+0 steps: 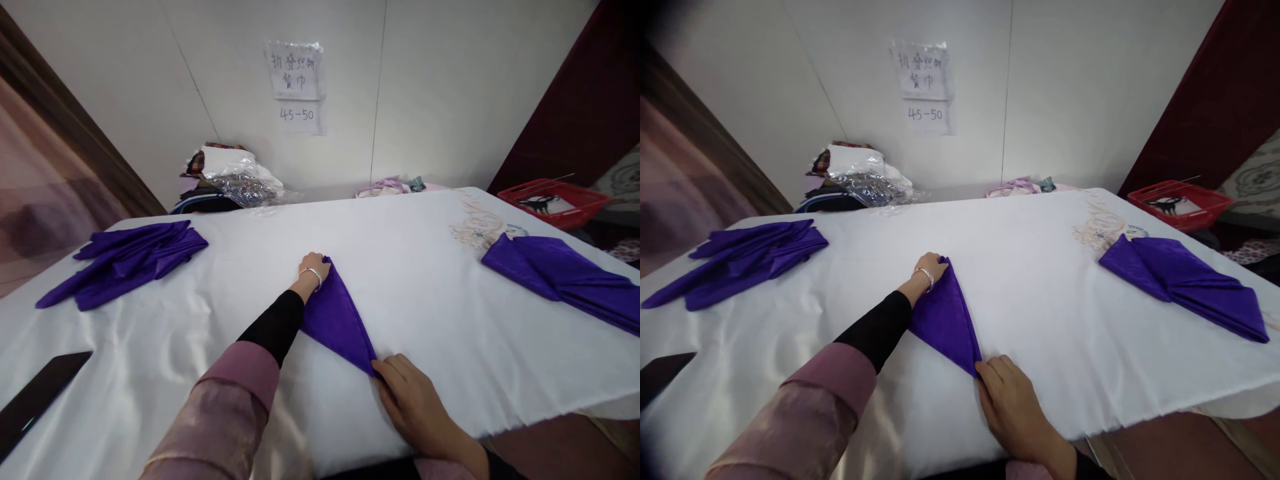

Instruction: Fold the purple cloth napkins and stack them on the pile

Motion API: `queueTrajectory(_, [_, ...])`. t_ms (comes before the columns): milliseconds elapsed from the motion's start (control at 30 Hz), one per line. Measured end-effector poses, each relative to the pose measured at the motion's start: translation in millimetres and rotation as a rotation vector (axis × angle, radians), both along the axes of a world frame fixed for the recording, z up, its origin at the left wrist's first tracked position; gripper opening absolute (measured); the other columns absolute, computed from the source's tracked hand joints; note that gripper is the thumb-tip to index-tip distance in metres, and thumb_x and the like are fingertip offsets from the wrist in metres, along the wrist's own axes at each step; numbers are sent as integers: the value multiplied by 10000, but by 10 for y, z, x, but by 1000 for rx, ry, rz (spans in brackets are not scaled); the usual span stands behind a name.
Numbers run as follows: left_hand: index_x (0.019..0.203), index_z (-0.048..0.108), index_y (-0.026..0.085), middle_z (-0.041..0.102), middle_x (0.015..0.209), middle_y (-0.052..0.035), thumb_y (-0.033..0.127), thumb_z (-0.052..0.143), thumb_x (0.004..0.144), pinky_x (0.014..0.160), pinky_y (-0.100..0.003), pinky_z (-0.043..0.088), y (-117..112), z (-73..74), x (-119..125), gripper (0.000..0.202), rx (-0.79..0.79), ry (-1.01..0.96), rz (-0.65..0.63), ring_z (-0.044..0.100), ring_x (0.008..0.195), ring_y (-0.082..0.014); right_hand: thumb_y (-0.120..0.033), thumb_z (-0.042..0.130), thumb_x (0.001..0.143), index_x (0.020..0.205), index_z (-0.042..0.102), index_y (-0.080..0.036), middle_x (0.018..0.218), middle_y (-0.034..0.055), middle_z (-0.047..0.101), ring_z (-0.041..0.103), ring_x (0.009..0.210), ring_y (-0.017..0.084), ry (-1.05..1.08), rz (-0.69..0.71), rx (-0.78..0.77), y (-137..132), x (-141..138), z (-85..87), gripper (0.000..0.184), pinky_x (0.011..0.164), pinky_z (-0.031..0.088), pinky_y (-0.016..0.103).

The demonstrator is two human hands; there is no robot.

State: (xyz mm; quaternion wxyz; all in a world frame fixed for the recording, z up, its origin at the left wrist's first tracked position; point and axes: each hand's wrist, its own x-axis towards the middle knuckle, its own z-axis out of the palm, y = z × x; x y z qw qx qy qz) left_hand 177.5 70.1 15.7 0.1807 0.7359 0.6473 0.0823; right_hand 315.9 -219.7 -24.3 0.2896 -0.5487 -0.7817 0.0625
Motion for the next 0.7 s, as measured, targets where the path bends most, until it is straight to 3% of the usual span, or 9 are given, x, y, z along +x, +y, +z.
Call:
queueTrajectory(267, [931, 664, 163, 702, 889, -84, 414, 475, 815, 629, -265, 467, 120, 99, -124, 335, -27, 13, -12, 650, 791, -202, -118, 394, 882, 1394, 287, -223, 923, 83, 600, 562, 797, 241, 25, 24, -27, -16, 14, -40, 534, 678, 517, 408])
queueTrajectory(500, [908, 684, 188, 677, 1011, -99, 402, 551, 774, 780, -296, 477, 170, -69, -79, 285, 47, 111, -81, 611, 981, -237, -169, 422, 865, 1426, 220, -318, 924, 72, 625, 591, 777, 264, 77, 4, -51, -6, 1, -67, 615, 656, 528, 429])
queueTrajectory(700, [912, 681, 220, 644, 1129, -71, 361, 543, 768, 931, -323, 443, 212, -123, -126, 244, 167, 81, -241, 555, 1105, -243, -153, 404, 835, 1408, 208, -287, 953, 76, 638, 602, 822, 251, -14, -22, -78, -17, -12, 41, 620, 702, 513, 397])
